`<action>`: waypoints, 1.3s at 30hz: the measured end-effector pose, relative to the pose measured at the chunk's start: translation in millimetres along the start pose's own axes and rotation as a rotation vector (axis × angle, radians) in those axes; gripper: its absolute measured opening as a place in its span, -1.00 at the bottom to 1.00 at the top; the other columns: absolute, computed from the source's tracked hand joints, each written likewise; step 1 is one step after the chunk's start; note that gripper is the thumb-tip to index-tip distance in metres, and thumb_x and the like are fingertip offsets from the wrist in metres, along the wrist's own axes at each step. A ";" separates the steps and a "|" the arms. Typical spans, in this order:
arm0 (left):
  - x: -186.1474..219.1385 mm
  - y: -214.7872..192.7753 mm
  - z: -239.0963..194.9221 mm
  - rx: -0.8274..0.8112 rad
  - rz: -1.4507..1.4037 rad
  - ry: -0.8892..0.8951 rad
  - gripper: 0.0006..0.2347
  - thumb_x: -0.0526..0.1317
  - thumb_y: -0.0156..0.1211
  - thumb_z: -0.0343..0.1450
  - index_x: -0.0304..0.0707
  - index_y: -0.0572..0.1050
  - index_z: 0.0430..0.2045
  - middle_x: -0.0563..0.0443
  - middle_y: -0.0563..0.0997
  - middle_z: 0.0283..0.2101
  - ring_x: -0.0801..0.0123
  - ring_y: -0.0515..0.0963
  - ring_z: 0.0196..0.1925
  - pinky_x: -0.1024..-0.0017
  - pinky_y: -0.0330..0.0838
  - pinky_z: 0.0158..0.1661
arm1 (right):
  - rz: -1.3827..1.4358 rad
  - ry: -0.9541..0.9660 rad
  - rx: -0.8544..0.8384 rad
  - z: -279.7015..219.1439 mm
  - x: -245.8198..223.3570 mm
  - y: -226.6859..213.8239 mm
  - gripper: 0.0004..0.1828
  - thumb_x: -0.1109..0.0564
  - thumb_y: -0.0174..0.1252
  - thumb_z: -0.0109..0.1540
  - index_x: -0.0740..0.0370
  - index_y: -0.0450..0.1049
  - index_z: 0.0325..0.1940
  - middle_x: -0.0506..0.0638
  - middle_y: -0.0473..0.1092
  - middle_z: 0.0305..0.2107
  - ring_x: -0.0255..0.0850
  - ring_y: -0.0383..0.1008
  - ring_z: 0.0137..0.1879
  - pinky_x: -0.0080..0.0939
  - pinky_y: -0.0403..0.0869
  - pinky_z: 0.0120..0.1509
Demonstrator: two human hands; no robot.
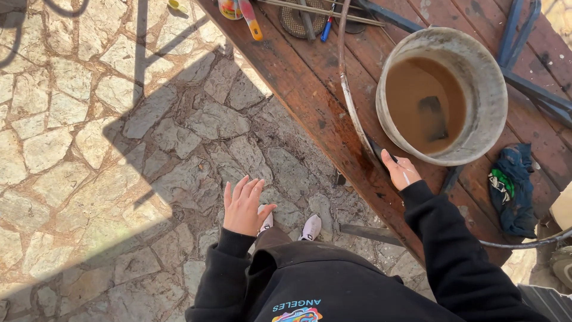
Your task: Sanding a circular metal frame with sandpaper and wiping it clean on a workbench
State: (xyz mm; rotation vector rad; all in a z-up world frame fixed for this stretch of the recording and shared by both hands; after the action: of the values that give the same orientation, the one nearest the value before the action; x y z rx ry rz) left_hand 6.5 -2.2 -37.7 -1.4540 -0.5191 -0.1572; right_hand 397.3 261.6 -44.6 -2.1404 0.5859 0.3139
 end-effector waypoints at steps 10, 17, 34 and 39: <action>-53.2 13.1 22.3 0.003 -0.072 -0.026 -0.38 0.18 0.32 0.31 -0.11 0.42 0.22 -0.02 0.54 0.15 0.11 0.35 0.42 -0.21 -0.04 0.42 | -0.113 0.055 0.051 27.0 -66.8 -12.4 -0.08 -0.61 -0.16 0.42 0.25 0.43 0.36 0.39 0.32 0.28 0.22 0.21 0.47 0.21 0.13 0.56; -70.5 19.7 24.5 -0.035 -0.093 -0.040 -0.38 0.13 0.39 0.30 -0.15 0.43 0.21 -0.08 0.54 0.13 0.06 0.34 0.42 -0.27 -0.06 0.40 | -0.060 -0.073 0.228 46.4 -154.2 -15.9 0.05 -0.69 -0.03 0.37 0.31 0.32 0.44 0.35 0.24 0.34 0.21 0.20 0.46 0.17 0.14 0.54; -107.7 30.1 -53.4 0.038 -0.118 -0.184 -0.36 0.14 0.43 0.28 -0.18 0.48 0.21 -0.12 0.57 0.12 0.04 0.36 0.43 -0.24 -0.07 0.43 | -1.471 -1.508 0.476 -53.4 -122.1 -2.1 -0.48 -0.07 -0.03 0.38 0.23 0.51 0.31 0.03 0.33 0.43 0.02 0.32 0.51 0.04 0.23 0.64; -119.6 22.5 -67.0 0.087 -0.114 -0.218 -0.40 0.14 0.38 0.34 -0.20 0.48 0.22 -0.13 0.57 0.12 0.04 0.37 0.43 -0.25 -0.05 0.43 | -1.510 -1.529 0.224 -94.5 -82.8 -21.6 -0.50 -0.04 0.02 0.34 0.30 0.50 0.24 0.09 0.34 0.40 0.08 0.32 0.51 0.07 0.25 0.63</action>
State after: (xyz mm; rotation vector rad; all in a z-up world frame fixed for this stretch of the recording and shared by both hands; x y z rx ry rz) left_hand -73.4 -89.0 -111.2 -1.3648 -0.7781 -0.0651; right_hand 338.5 220.8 60.9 -1.0396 -1.6371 0.7384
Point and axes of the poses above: each hand's wrist, its own z-axis towards the middle knuckle, its own y-axis out of the palm, x = y × z, the point moved 3 cm from there along z, towards the middle knuckle
